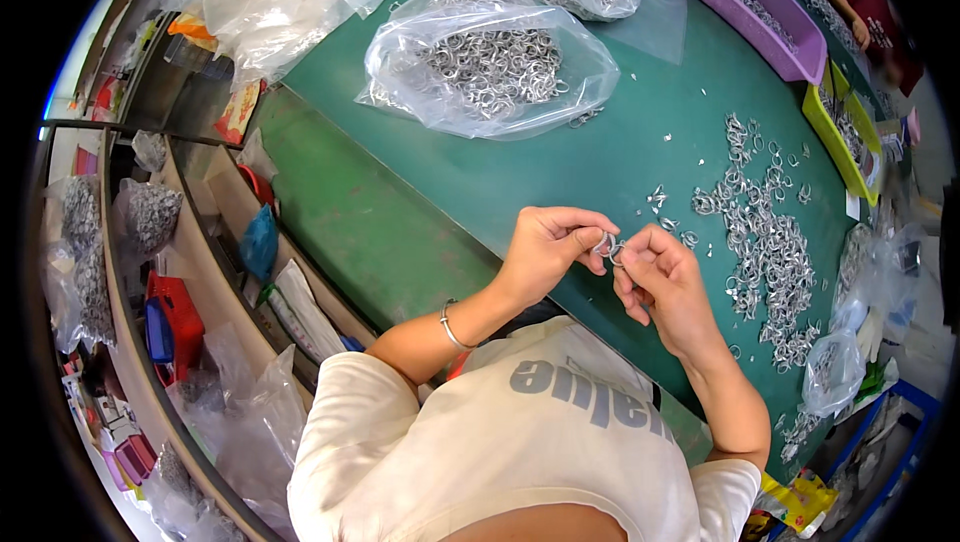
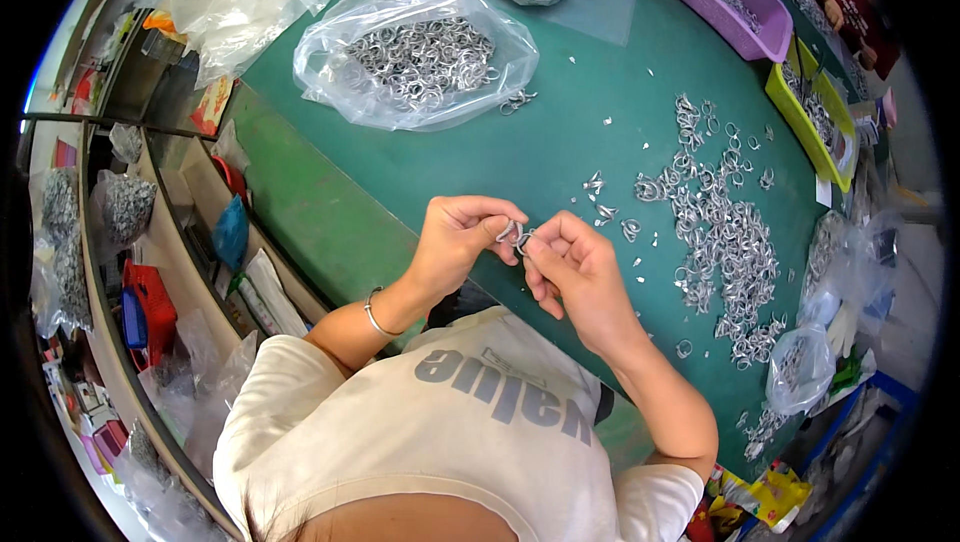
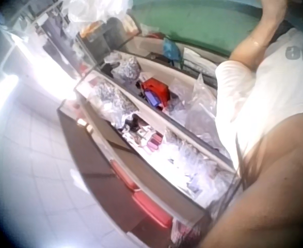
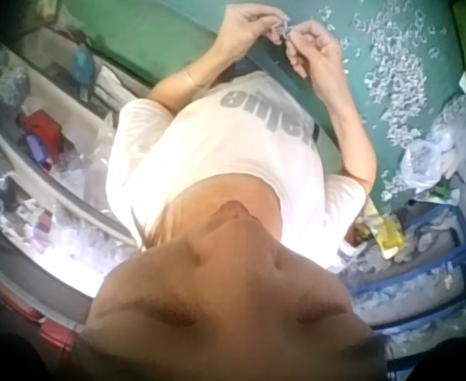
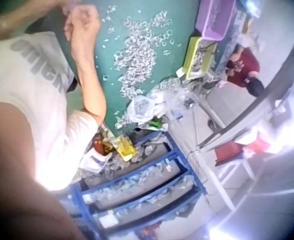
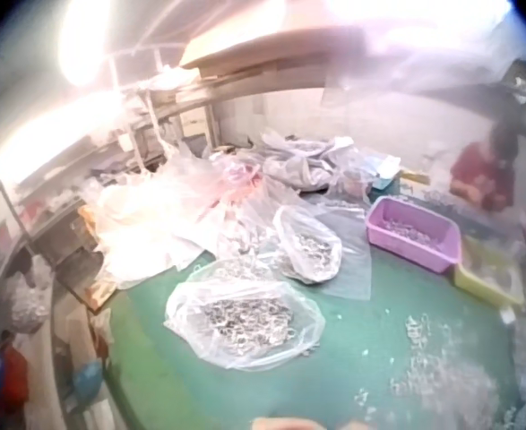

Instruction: The person assembles small silver metal rings and pins by hand on a green worktable. They pick up components, interlock them, and place the finished assemblies into a clear plastic bag. The workspace contains multiple bags of parts and colored trays.

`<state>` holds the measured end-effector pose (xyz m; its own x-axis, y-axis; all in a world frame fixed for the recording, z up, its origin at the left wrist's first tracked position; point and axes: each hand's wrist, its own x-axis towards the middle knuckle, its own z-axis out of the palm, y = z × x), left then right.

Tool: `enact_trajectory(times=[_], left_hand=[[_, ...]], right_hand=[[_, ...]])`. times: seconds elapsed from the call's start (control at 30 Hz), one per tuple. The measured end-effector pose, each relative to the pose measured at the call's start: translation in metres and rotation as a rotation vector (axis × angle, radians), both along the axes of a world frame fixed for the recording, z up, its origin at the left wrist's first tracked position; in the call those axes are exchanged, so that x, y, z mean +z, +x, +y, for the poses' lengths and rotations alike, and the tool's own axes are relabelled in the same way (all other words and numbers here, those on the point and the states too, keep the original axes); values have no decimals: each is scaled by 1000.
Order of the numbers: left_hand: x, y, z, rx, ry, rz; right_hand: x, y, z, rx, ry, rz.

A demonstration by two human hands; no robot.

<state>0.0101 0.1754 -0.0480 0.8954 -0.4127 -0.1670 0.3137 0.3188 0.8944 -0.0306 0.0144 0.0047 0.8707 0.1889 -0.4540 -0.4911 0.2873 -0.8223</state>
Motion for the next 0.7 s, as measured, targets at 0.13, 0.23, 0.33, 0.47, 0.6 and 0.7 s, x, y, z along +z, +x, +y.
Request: enact_trajectory(times=[0.13,0.23,0.33,0.47,0.6,0.7], left_hand=[[4,-12,-1,5,104,-304],[5,-19,0,-130,31,-138],[14,-28,2,-127,170,-451],[18,-35,1,-161,206,-516],[18,-45,0,-140,298,-581],[18,-53,-1,-64,290,-700]], right_hand=[[0,-5,-2,-31,118,64],[-7,-12,-5,-55,125,31],[-11,-21,-5,-56,61,-17],[-15,-31,-3,-40,-121,-163],[-15,-43,2,-59,-257,-296],[-13,-48,5,-117,-313,-334]])
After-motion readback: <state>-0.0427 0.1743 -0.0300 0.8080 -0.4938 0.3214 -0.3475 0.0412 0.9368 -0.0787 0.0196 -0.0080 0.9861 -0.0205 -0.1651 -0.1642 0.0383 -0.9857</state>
